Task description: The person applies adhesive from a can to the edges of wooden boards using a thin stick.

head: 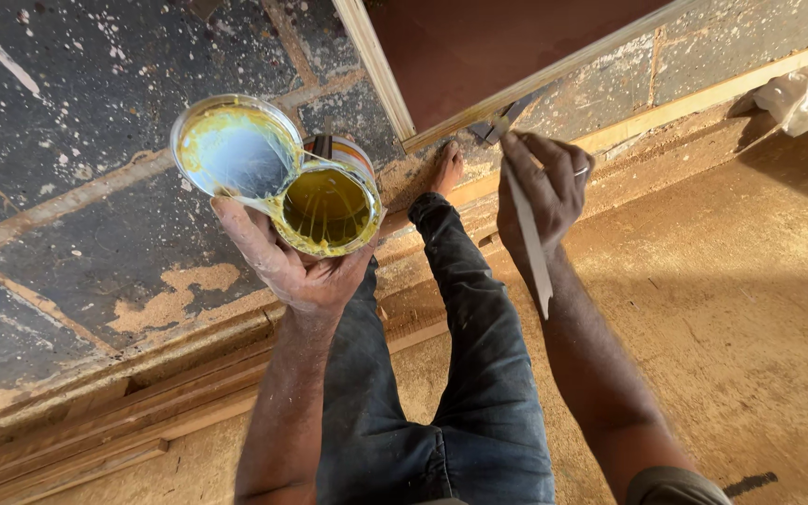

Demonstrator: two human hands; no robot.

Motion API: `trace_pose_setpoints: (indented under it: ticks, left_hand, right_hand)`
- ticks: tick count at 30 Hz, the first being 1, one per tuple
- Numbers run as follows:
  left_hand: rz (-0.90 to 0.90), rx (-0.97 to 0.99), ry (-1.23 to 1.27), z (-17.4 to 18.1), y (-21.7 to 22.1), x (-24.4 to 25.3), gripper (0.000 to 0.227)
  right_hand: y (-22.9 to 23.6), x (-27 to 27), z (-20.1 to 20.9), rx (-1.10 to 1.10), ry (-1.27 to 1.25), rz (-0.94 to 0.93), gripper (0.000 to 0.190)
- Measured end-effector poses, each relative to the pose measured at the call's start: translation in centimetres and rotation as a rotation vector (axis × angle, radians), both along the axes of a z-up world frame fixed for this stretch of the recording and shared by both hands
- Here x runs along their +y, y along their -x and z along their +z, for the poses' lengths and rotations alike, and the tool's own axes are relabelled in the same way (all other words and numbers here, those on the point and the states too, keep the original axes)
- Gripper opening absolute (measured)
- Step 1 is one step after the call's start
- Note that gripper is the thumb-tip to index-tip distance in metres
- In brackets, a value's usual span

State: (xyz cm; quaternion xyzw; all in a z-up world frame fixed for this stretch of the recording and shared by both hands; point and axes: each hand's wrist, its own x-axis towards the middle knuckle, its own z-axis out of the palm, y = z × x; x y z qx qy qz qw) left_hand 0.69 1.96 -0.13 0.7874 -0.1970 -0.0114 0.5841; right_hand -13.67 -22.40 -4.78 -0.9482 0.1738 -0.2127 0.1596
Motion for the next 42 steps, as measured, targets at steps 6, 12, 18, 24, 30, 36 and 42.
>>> trace_pose_setpoints:
  ticks: [6,12,18,24,30,36,42]
  left_hand:
    - [0.015,-0.043,-0.057,0.0,0.0,-0.4,0.131]
    - [0.044,0.056,-0.029,0.6,0.2,0.1,0.13]
    - [0.057,0.001,-0.064,0.7,-0.3,0.4,0.132]
    - [0.066,0.062,-0.052,0.8,0.2,0.4,0.132]
    - [0.059,0.082,-0.048,0.9,0.3,0.5,0.134]
    - [0.032,0.072,-0.035,0.8,0.2,0.2,0.133]
    - [0.055,0.017,-0.07,0.4,0.1,-0.2,0.133]
  right_hand:
    - [-3.3,3.0,-0.8,0.039,0.183,-0.17,0.026]
    - [-3.7,7.3,0.1,0.106,0.167,-0.131,0.028]
    - [-1.8,4.9,0.3,-0.063,-0.15,0.09,0.025]
    - [-3.2,5.1,0.3,0.044,0.006,0.305,0.025]
    - [-2.8,4.4,2.0,-0.022,-0.094,0.31,0.035]
    - [-2.9,5.2,-0.2,-0.006,0.023,0.354,0.027]
    - [-1.2,2.8,0.3,-0.052,-0.127,-0.028,0.027]
